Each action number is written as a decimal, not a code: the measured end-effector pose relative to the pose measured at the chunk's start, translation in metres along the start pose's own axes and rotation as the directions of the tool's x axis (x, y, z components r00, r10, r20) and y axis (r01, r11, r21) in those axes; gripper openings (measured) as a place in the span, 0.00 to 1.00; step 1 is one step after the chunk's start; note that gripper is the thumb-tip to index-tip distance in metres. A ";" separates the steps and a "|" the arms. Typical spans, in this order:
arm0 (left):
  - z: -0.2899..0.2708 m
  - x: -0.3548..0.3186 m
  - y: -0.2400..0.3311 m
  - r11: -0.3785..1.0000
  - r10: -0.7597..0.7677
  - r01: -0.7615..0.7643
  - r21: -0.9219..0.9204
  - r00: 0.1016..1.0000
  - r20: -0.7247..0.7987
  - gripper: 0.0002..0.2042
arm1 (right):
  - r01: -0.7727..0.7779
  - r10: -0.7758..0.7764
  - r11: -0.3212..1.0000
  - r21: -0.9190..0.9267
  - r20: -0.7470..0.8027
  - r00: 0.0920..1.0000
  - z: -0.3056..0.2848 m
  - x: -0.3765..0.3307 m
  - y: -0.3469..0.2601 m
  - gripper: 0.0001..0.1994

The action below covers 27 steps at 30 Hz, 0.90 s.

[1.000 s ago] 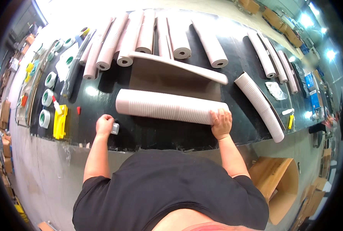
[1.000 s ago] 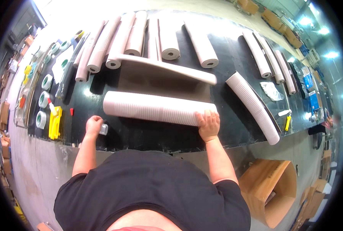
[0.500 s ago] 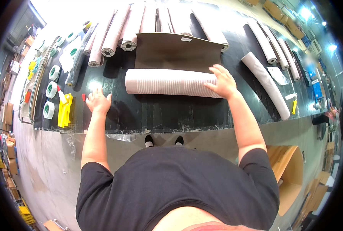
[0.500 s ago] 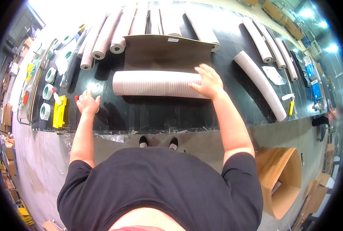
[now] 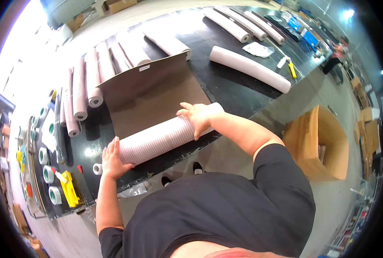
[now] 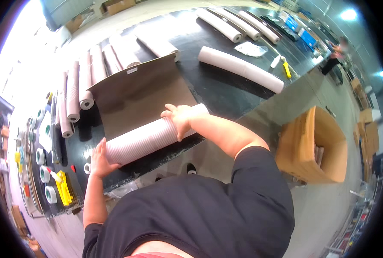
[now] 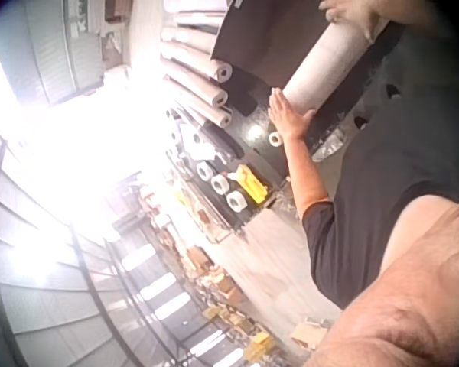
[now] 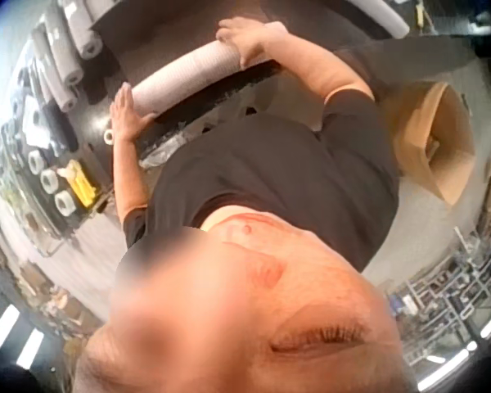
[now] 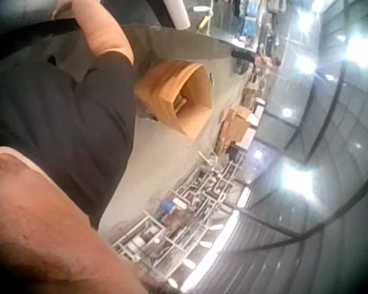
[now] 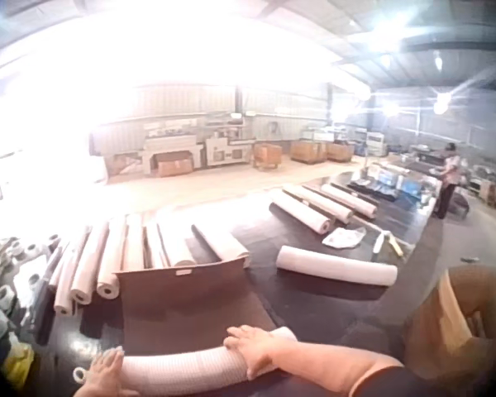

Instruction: The person picks up rolls of material from a table, applies a piece of tape to the end of each roll to secure it, and then places the secured rolls back onto the table.

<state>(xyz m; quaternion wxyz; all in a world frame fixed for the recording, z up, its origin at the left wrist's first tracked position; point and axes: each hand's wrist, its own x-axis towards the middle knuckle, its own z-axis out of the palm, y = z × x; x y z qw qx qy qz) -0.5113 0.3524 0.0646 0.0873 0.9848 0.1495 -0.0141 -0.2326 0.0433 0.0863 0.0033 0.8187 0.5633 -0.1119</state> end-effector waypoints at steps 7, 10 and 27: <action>0.050 -0.012 0.001 0.995 0.088 -0.069 0.074 0.949 -0.303 0.49 | -0.181 0.182 0.983 0.031 -0.025 0.983 0.024 -0.020 -0.023 0.35; 0.063 0.025 -0.017 0.987 0.129 -0.055 0.150 0.829 -0.544 0.40 | -0.148 0.072 0.984 -0.103 -0.531 0.844 0.033 0.002 -0.010 0.26; 0.062 0.105 0.105 0.794 0.393 -0.495 -0.353 0.860 -0.325 0.21 | -0.209 -0.277 0.905 -0.371 -0.886 0.372 -0.111 -0.072 -0.037 0.15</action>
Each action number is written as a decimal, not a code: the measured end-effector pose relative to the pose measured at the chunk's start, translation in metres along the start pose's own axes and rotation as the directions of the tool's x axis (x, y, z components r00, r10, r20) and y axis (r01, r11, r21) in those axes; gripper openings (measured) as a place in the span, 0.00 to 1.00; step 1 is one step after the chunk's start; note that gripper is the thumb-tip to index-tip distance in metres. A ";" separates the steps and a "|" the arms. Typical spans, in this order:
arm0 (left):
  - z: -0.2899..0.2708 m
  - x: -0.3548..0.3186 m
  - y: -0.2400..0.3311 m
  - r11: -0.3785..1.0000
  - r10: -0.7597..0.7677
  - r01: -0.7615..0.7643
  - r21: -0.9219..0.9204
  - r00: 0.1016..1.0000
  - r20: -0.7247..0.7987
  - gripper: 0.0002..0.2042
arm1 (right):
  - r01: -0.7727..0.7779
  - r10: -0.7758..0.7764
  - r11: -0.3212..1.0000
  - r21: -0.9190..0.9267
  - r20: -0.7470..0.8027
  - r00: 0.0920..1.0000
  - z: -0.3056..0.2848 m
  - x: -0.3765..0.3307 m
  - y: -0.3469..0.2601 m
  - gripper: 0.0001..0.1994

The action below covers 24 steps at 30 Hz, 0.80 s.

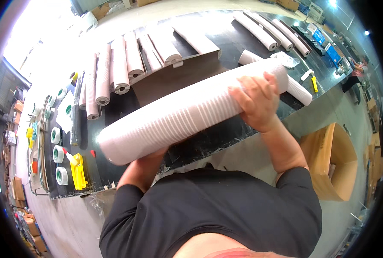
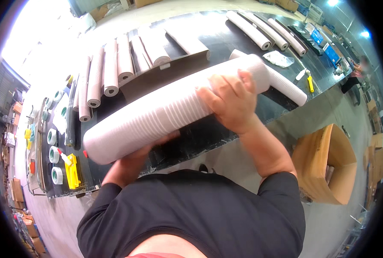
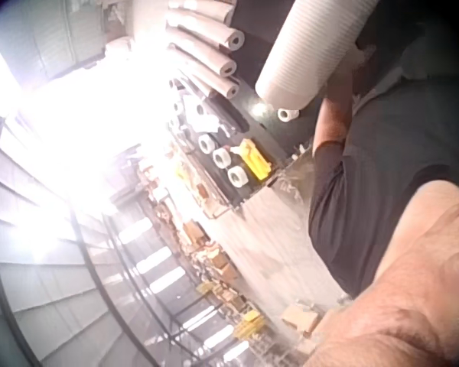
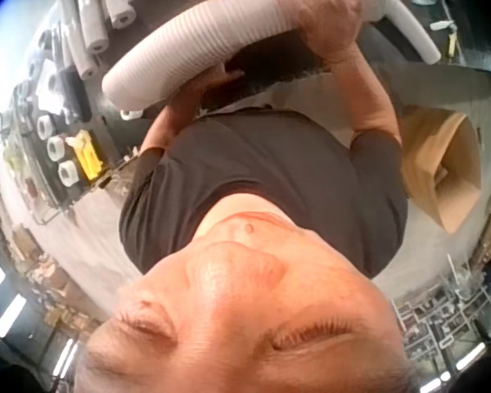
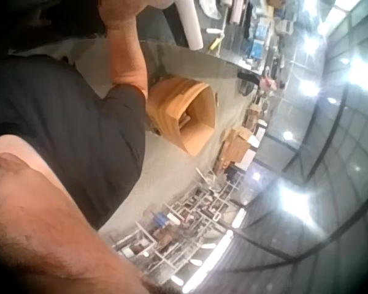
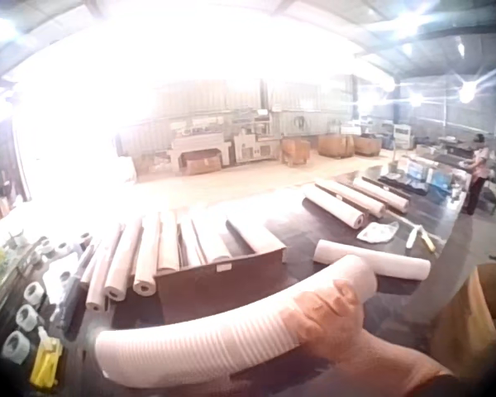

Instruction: The person picks up rolls of material from a table, applies a piece of tape to the end of each roll to secure it, and then places the secured rolls back onto the table.

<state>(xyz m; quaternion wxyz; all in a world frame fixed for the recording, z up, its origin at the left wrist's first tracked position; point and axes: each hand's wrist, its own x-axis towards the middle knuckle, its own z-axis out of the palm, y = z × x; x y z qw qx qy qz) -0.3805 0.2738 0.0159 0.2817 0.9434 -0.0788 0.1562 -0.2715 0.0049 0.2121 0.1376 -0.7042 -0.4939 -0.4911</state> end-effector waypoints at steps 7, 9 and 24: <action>-0.169 0.183 -0.006 0.792 0.305 0.063 0.607 0.821 -0.483 0.19 | 0.104 -0.194 0.940 -0.324 -0.260 0.946 -0.022 0.032 0.044 0.13; -0.195 0.202 0.013 0.672 0.566 0.042 0.739 0.615 -0.549 0.18 | 0.020 -0.127 0.958 -0.286 -0.359 0.925 0.016 0.032 0.061 0.16; -0.070 0.062 -0.017 0.992 -0.032 0.031 0.123 0.999 0.007 0.12 | -0.269 0.215 0.962 0.054 0.458 0.862 0.223 -0.153 -0.003 0.26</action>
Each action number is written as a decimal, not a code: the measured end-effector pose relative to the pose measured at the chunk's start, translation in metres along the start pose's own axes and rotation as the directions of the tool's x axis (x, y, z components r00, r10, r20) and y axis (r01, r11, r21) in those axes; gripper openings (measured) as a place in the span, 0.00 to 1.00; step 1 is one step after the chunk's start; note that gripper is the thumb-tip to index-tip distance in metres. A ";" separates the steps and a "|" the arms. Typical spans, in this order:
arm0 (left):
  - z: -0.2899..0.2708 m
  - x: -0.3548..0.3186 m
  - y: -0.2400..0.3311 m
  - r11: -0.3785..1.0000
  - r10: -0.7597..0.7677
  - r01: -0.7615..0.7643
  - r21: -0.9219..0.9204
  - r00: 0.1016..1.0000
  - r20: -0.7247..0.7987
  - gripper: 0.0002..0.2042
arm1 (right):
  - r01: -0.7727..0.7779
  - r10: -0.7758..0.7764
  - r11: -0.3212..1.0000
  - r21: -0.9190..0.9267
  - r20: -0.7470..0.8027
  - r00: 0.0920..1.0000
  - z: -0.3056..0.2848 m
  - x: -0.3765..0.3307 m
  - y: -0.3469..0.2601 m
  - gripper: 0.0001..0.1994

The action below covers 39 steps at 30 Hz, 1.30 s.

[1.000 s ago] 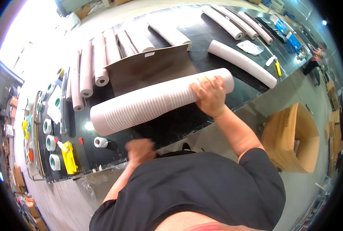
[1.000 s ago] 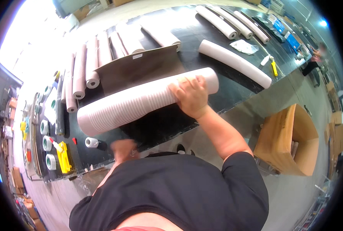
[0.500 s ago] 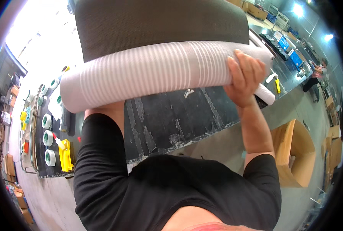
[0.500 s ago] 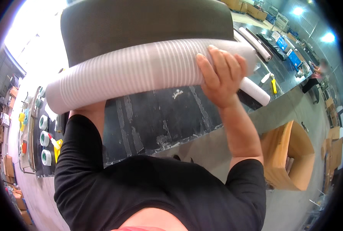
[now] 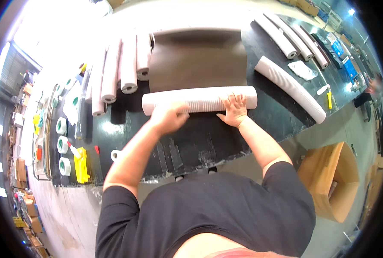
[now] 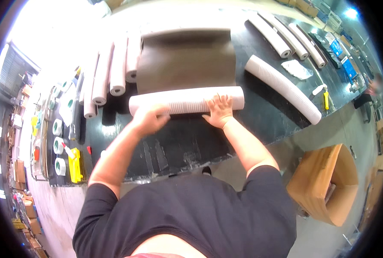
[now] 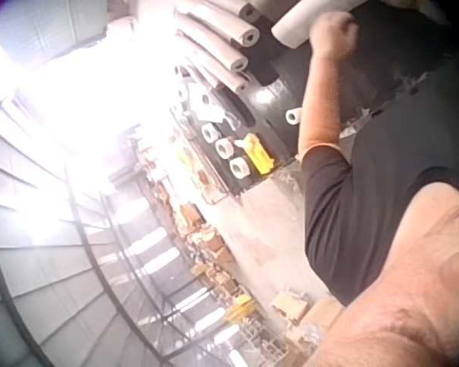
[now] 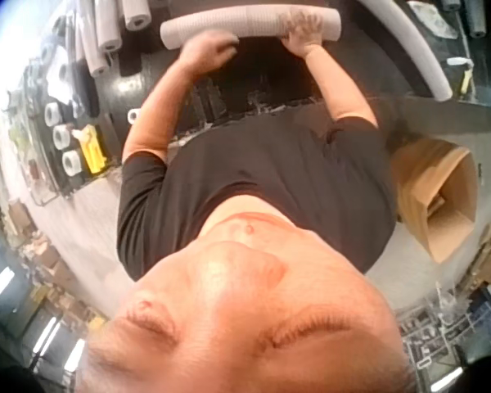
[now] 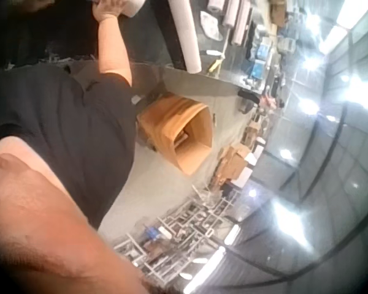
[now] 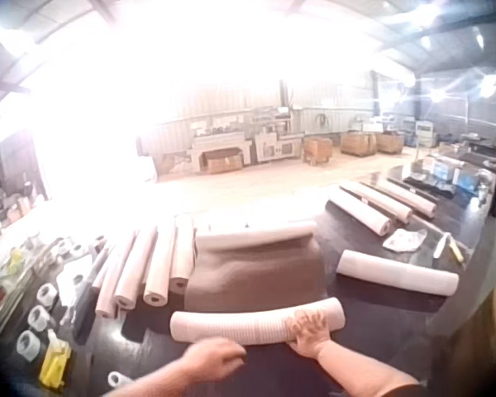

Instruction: The person picks up rolls of material from a table, applies a piece of tape to the end of each roll to secure it, and then places the secured rolls back onto the table.

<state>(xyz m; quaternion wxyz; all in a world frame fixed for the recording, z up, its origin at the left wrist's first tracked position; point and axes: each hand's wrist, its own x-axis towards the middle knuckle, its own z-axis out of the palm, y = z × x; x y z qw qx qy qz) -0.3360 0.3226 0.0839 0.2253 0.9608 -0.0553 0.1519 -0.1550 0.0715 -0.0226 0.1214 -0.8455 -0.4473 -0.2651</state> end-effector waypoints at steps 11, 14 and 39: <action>0.030 -0.024 -0.030 0.890 -0.412 0.318 0.326 0.868 0.278 0.26 | -0.220 0.200 0.971 0.096 0.189 0.962 -0.028 0.017 0.008 0.32; -0.022 -0.065 0.016 0.920 -0.359 0.227 0.320 0.814 0.457 0.31 | -0.226 -0.042 0.956 0.187 0.850 0.526 -0.128 0.018 -0.029 0.42; 0.036 -0.088 -0.024 0.921 -0.234 0.118 0.372 0.930 0.284 0.18 | 0.022 -0.042 0.992 0.122 0.168 0.985 -0.062 -0.074 -0.014 0.39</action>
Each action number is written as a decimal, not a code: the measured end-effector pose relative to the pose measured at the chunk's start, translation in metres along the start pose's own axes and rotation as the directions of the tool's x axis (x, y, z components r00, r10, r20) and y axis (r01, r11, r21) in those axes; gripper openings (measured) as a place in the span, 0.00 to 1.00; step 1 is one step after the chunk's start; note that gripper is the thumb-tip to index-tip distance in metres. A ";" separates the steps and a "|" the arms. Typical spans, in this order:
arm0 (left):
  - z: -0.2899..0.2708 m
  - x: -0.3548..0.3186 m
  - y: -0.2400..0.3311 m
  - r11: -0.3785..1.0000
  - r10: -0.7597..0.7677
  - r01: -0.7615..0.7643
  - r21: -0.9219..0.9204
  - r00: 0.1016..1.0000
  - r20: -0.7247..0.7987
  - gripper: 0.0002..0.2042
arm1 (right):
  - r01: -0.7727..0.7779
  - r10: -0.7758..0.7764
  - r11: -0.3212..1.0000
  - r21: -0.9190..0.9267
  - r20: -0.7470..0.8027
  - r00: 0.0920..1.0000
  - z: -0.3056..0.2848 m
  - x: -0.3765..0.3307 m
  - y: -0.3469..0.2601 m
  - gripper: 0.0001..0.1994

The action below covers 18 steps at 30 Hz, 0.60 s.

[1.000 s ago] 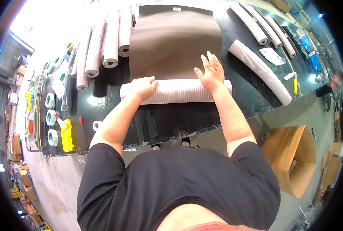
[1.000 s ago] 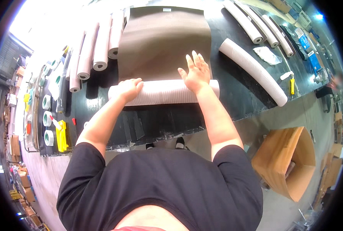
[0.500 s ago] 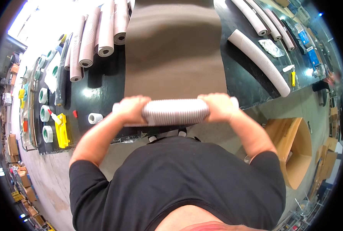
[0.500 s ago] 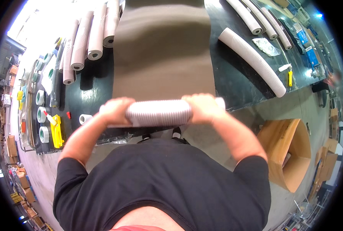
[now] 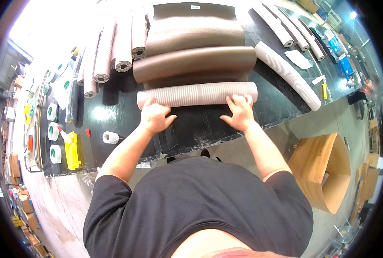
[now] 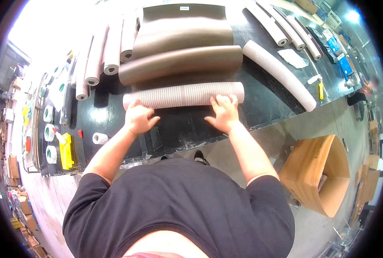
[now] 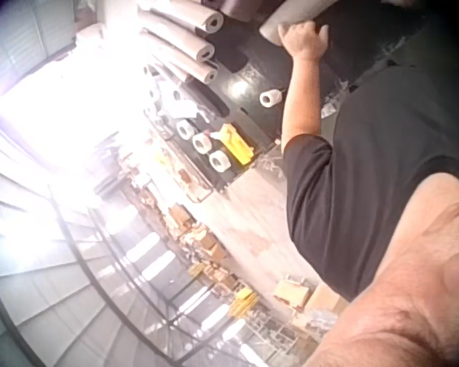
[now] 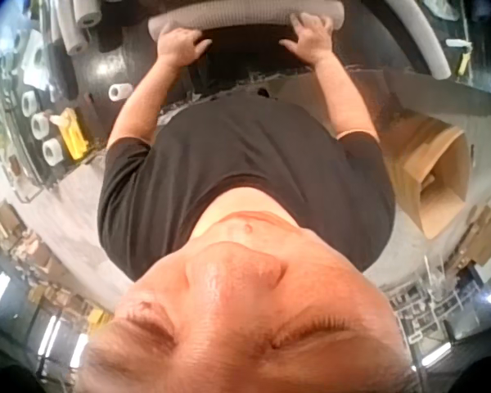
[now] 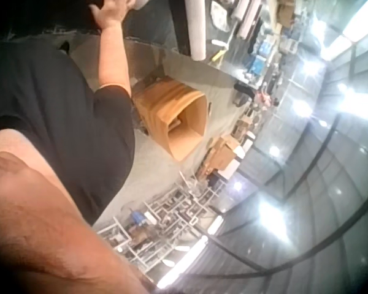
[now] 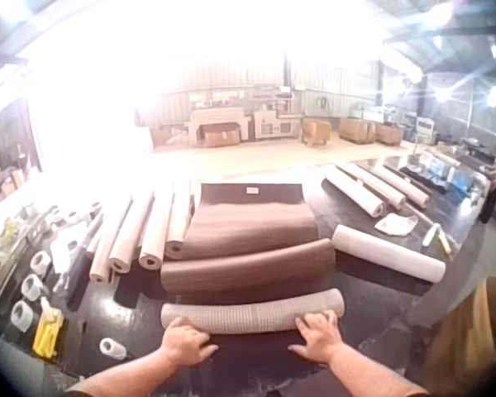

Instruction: The person picks up rolls of material from a table, applies a piece of tape to the end of each roll to secure it, and then places the secured rolls back onto the table.

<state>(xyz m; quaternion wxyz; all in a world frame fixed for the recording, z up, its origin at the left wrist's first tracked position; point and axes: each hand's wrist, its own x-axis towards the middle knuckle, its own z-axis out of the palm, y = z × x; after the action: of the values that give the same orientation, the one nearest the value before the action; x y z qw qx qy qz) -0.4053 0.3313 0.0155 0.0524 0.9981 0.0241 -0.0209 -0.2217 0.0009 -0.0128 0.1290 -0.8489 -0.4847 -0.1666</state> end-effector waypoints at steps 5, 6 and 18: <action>-0.048 0.040 0.015 1.000 -0.021 0.024 -0.004 0.773 -0.634 0.23 | -0.018 0.027 0.999 0.030 -0.358 0.933 -0.044 0.052 -0.008 0.33; -0.049 0.046 0.010 0.994 -0.103 0.069 -0.090 0.877 -0.470 0.24 | -0.074 0.077 0.997 0.018 -0.224 0.972 -0.044 0.066 -0.010 0.34; -0.010 0.020 -0.004 0.901 -0.107 0.001 -0.435 0.970 -0.220 0.18 | -0.149 0.103 0.945 0.292 0.168 0.980 -0.026 0.042 -0.009 0.16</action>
<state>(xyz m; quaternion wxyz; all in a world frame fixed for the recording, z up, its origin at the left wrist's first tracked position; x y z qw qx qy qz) -0.3852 0.3373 0.0240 0.2679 0.9558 0.0622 0.1034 -0.2139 0.0286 0.0290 0.2314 -0.8585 -0.4572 -0.0173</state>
